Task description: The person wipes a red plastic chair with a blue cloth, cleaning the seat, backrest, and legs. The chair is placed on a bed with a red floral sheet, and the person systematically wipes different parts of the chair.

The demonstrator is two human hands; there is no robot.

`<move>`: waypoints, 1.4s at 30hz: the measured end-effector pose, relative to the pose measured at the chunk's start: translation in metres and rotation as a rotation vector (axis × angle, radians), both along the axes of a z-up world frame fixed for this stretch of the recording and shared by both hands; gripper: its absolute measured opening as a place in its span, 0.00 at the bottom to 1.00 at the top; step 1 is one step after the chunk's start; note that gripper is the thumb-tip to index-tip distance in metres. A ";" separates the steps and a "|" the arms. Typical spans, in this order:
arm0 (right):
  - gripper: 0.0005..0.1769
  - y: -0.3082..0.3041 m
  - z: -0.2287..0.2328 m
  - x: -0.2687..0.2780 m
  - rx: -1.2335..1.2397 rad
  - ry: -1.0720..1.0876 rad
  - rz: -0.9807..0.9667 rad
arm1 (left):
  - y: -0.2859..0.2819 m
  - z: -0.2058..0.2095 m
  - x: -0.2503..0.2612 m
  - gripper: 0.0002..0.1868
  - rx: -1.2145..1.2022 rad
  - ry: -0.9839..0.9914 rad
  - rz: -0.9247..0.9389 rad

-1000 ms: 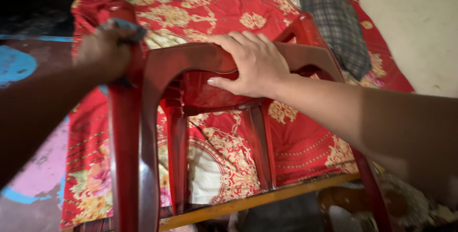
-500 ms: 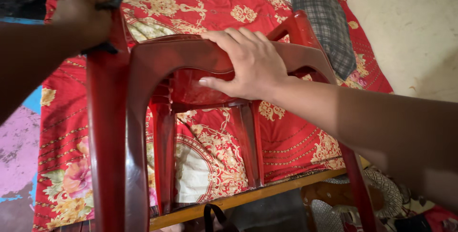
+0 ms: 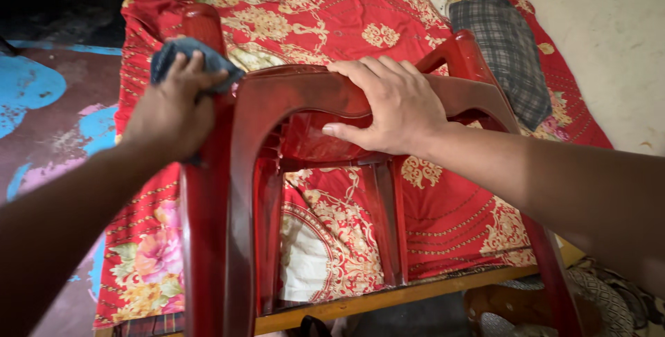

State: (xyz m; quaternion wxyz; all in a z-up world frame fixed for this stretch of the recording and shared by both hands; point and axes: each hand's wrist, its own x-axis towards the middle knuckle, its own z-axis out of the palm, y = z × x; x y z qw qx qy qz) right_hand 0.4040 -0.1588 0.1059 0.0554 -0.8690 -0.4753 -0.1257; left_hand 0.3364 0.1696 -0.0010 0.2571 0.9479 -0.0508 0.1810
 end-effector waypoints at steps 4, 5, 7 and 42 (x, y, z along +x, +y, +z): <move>0.47 0.002 0.000 0.001 -0.025 0.005 -0.023 | -0.011 0.001 -0.027 0.28 -0.009 -0.038 -0.011; 0.47 0.002 -0.001 0.001 -0.029 0.000 -0.022 | -0.015 0.001 -0.032 0.28 -0.040 -0.042 -0.002; 0.47 0.002 0.000 0.001 -0.023 -0.001 -0.025 | -0.021 0.002 -0.034 0.29 -0.085 -0.037 0.020; 0.45 0.004 0.003 -0.002 -0.056 0.019 -0.021 | -0.016 0.016 0.011 0.28 0.117 0.192 -0.039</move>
